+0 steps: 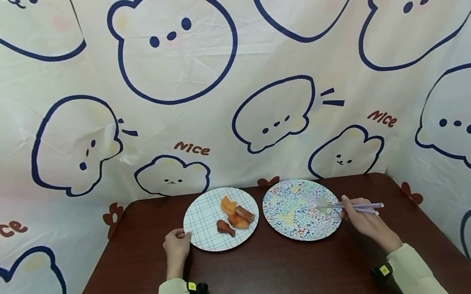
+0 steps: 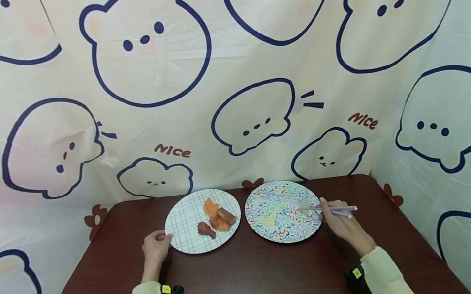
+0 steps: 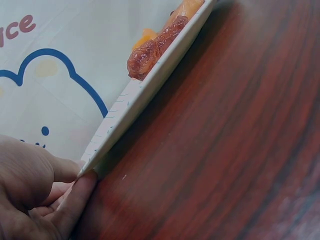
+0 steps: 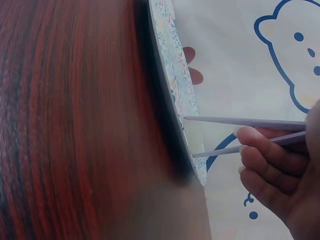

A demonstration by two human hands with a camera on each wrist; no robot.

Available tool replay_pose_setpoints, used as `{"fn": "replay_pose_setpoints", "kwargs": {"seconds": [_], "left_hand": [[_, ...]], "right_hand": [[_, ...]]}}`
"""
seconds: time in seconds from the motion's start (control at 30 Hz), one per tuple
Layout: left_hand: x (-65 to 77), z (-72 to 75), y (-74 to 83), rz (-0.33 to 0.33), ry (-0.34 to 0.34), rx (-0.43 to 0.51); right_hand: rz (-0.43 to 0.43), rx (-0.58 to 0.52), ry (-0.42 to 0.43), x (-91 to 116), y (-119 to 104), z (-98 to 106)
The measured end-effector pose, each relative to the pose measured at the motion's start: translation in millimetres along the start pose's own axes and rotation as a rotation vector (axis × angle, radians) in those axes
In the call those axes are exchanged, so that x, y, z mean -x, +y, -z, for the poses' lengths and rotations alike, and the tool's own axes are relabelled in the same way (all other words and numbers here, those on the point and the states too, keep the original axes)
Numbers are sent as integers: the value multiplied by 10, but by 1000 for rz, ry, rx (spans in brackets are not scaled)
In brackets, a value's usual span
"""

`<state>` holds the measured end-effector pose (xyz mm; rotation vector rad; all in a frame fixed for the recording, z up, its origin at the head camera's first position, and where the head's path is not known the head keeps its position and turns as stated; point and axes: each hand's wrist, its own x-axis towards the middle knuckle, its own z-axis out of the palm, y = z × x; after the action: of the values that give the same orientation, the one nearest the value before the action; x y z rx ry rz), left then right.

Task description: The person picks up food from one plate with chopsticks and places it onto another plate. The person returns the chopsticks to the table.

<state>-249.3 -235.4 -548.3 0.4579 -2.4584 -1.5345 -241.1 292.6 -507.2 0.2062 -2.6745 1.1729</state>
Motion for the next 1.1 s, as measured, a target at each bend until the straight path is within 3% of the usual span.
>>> {"fn": "replay_pose_setpoints", "kwargs": {"seconds": [0.33,0.57,0.73,0.9,1.1], "left_hand": [[-22,-15,3,3,-1,1],[-18,-1,-7,-3,-13,9],[-19,-2,-14,-10,-8,7],[-24,-5,-10,-13,-3,10],[-13,1,-3,-11,-5,10]], "right_hand": [[193,-24,-44,2,-1,-48],[435,182,14,15,-134,-72],[532,254,20,5,-229,-81],[488,121,-13,-35,-182,-119],[256,-59,-43,-72,-40,-173]]}}
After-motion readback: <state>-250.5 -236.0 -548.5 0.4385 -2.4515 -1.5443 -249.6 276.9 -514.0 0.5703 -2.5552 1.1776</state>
